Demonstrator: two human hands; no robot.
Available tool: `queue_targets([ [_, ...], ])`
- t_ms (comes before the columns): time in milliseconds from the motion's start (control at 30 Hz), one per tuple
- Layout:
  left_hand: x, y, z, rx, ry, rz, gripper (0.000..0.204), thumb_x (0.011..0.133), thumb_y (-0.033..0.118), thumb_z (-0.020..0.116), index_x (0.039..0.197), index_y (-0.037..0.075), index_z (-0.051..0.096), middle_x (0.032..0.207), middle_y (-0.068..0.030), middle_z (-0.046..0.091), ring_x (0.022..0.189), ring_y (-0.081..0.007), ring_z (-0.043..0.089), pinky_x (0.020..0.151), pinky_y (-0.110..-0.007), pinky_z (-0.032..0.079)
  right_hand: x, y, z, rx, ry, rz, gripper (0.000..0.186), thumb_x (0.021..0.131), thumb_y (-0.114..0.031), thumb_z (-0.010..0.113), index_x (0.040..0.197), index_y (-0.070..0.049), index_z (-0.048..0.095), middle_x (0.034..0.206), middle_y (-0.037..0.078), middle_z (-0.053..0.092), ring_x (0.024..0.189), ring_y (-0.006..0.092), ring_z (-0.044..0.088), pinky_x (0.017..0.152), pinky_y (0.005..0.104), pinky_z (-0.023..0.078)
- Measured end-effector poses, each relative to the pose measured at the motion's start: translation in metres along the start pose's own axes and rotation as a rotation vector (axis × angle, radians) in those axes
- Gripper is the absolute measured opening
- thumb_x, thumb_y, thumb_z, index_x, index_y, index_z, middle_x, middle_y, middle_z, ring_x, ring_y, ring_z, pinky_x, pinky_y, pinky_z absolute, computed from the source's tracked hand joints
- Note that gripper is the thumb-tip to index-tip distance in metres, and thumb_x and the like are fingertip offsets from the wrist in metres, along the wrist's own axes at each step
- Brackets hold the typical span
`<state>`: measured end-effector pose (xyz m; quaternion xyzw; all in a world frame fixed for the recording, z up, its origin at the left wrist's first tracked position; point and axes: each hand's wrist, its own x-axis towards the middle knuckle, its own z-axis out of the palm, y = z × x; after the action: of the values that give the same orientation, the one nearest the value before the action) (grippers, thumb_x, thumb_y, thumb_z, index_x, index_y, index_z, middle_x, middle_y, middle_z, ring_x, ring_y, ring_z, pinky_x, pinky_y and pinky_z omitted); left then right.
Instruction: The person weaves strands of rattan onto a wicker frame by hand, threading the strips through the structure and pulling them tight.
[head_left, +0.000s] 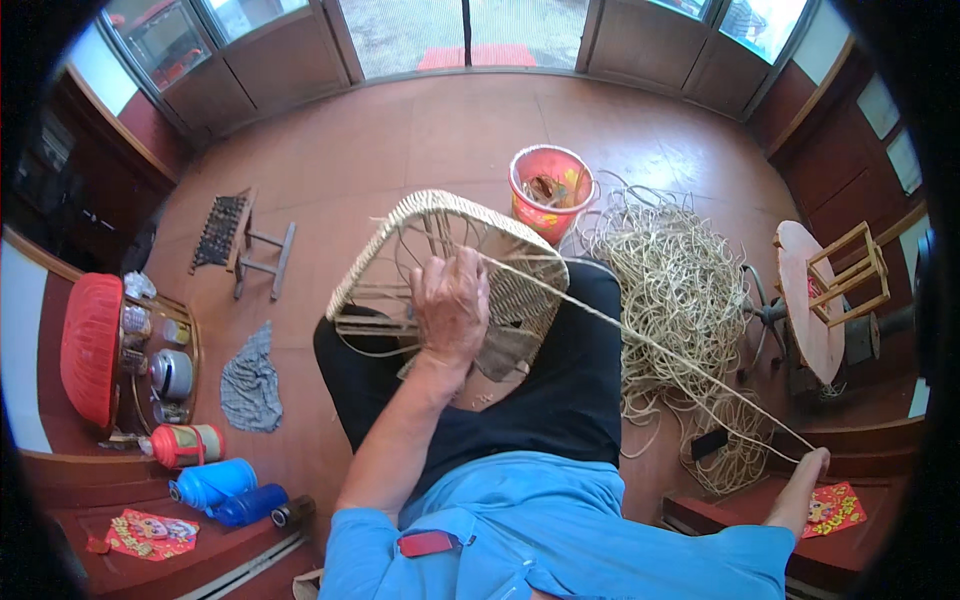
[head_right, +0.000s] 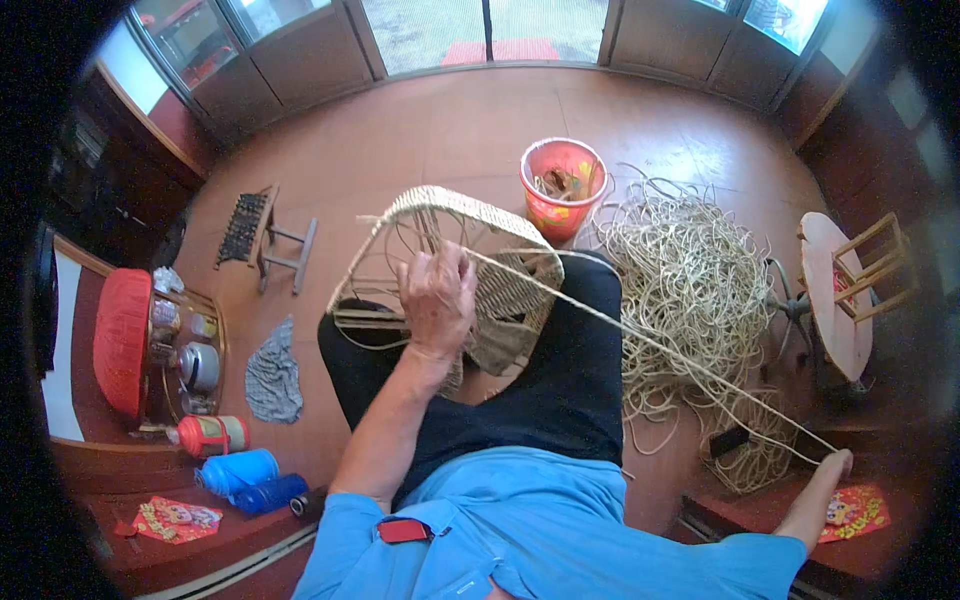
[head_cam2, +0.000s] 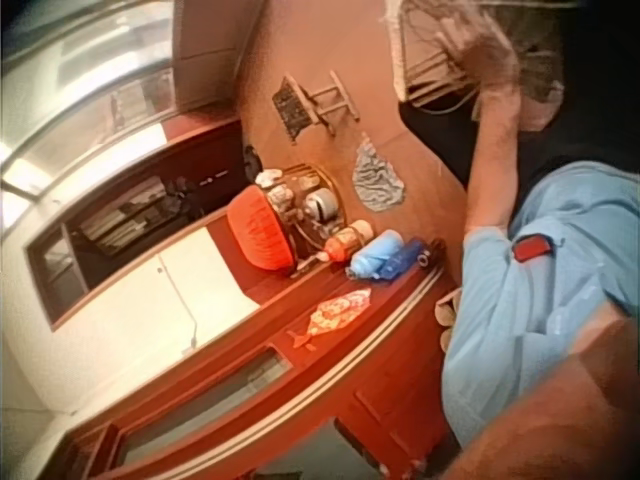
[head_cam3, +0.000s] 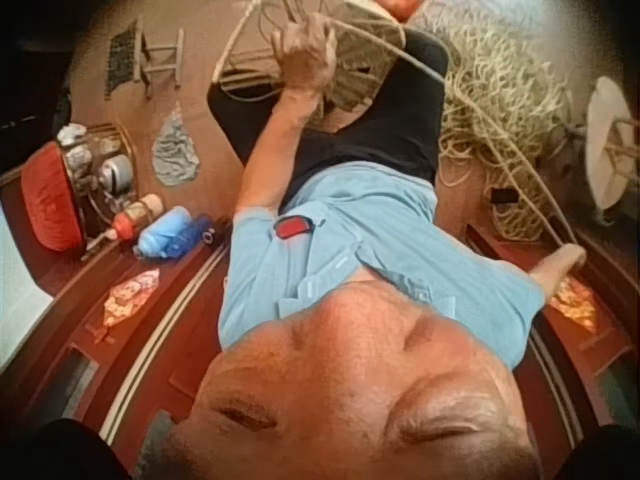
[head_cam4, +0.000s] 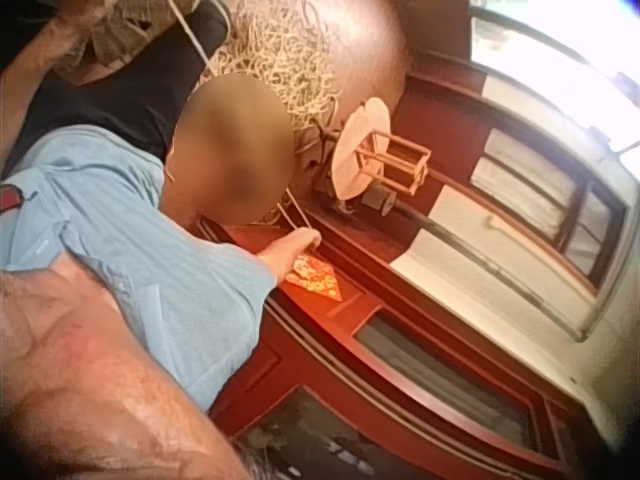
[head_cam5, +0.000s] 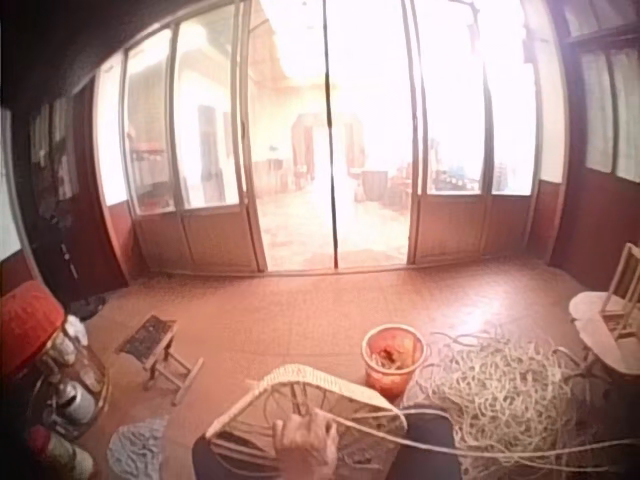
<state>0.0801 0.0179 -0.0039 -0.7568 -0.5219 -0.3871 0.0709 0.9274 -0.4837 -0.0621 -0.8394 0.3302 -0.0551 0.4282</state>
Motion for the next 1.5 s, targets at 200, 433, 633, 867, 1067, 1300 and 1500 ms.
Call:
queue_targets([
  [200,-0.002,-0.003,0.004,0.031,0.025,-0.021,0.022,0.089,0.013,0.080,0.091,0.015,0.058,0.076,0.0007,0.061,0.079,-0.0239,0.061,0.078,-0.043,0.042,0.013,0.027,-0.057,0.002,-0.007,0.006,0.041,0.096,-0.025,0.061,0.126,0.002,0.069,0.135,0.017,0.067,0.117,0.0294,0.064,0.093,0.0458,0.059],
  [433,0.003,-0.005,0.010,0.104,0.067,0.004,0.025,0.086,0.010,0.080,0.089,0.016,0.056,0.070,-0.0005,0.056,0.075,-0.0225,0.062,0.077,-0.042,0.042,0.015,0.066,-0.065,-0.016,-0.114,0.025,0.027,0.096,-0.021,0.064,0.111,-0.001,0.074,0.121,0.013,0.069,0.100,0.0283,0.062,0.085,0.0460,0.057],
  [633,0.009,0.003,0.014,0.071,-0.013,-0.006,0.026,0.086,0.004,0.073,0.102,0.013,0.054,0.081,-0.0049,0.060,0.081,-0.0267,0.063,0.080,-0.045,0.043,0.016,0.104,-0.026,-0.029,-0.355,-0.034,0.019,0.096,-0.018,0.066,0.099,-0.005,0.078,0.109,0.009,0.071,0.086,0.0274,0.061,0.078,0.0462,0.055],
  [867,0.014,0.004,0.013,-0.010,-0.075,-0.056,0.030,0.089,0.003,0.073,0.110,0.011,0.053,0.090,-0.0084,0.065,0.090,-0.0309,0.068,0.083,-0.047,0.043,-0.130,0.085,0.093,-0.451,-0.555,-0.999,0.041,0.103,-0.026,0.068,0.134,-0.001,0.073,0.133,0.016,0.071,0.118,0.0352,0.067,0.105,0.0467,0.051],
  [1067,0.007,0.005,0.010,-0.103,-0.064,-0.132,0.027,0.096,0.006,0.075,0.112,0.009,0.053,0.095,-0.0104,0.069,0.088,-0.0327,0.072,0.083,-0.048,0.050,-0.473,0.039,0.092,-0.122,-0.512,-1.899,0.048,0.091,-0.015,0.080,0.138,-0.009,0.071,0.138,0.017,0.069,0.133,0.0377,0.062,0.115,0.0497,0.047],
  [1300,-0.005,-0.001,-0.004,-0.950,-0.072,-0.577,0.021,0.103,0.009,0.074,0.114,0.010,0.056,0.092,-0.0005,0.061,0.071,-0.0062,0.056,0.058,-0.025,0.045,-0.727,0.076,0.026,0.202,-0.942,-2.058,0.036,0.090,-0.011,0.080,0.125,-0.018,0.077,0.129,0.004,0.072,0.121,0.0276,0.065,0.104,0.0441,0.045],
  [1500,-0.015,-0.044,-0.050,-1.371,-0.162,-0.761,0.019,0.111,0.016,0.064,0.127,0.008,0.057,0.089,0.0010,0.061,0.063,-0.0006,0.044,0.053,-0.016,0.034,-0.824,0.122,0.020,0.597,-1.331,-1.944,0.032,0.093,-0.007,0.073,0.125,-0.013,0.073,0.120,0.006,0.072,0.107,0.0285,0.069,0.092,0.0439,0.052],
])
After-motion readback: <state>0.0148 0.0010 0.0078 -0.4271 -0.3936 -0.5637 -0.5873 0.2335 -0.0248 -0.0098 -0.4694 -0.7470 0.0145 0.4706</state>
